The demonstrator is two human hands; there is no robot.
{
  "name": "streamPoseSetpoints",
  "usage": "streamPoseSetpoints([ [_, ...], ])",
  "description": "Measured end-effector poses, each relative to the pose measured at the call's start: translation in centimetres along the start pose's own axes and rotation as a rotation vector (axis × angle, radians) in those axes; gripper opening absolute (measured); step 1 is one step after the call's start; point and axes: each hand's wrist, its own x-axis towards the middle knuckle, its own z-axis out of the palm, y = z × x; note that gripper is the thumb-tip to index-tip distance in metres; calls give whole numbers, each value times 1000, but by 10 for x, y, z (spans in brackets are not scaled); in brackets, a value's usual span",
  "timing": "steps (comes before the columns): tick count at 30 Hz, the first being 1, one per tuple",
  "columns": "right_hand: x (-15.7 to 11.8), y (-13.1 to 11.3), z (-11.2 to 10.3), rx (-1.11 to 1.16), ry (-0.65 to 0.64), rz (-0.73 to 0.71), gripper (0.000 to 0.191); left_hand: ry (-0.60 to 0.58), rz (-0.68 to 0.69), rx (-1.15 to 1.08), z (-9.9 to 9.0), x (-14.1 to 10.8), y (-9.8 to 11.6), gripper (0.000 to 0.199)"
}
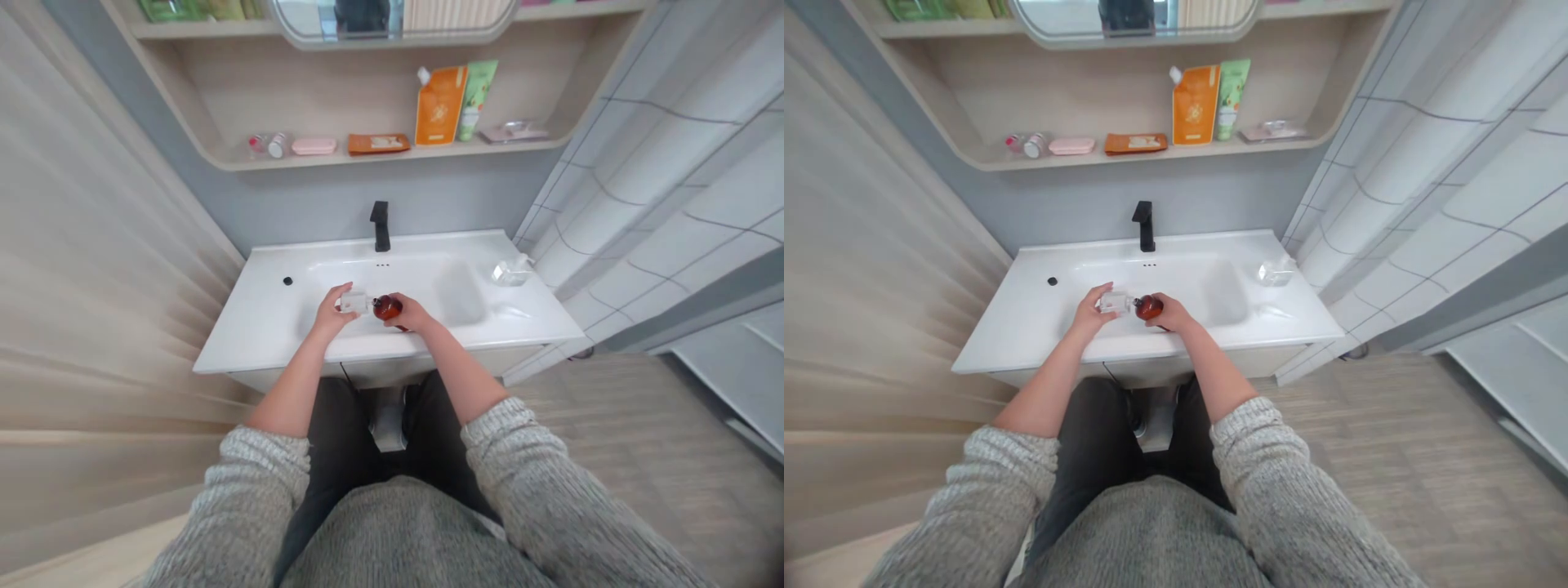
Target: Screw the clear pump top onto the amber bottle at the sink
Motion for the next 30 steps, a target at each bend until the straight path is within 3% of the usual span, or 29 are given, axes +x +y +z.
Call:
streamPoseSetpoints([
  [30, 2, 3, 1, -19, 28, -30, 75, -56, -11, 77, -3, 8, 20, 84],
])
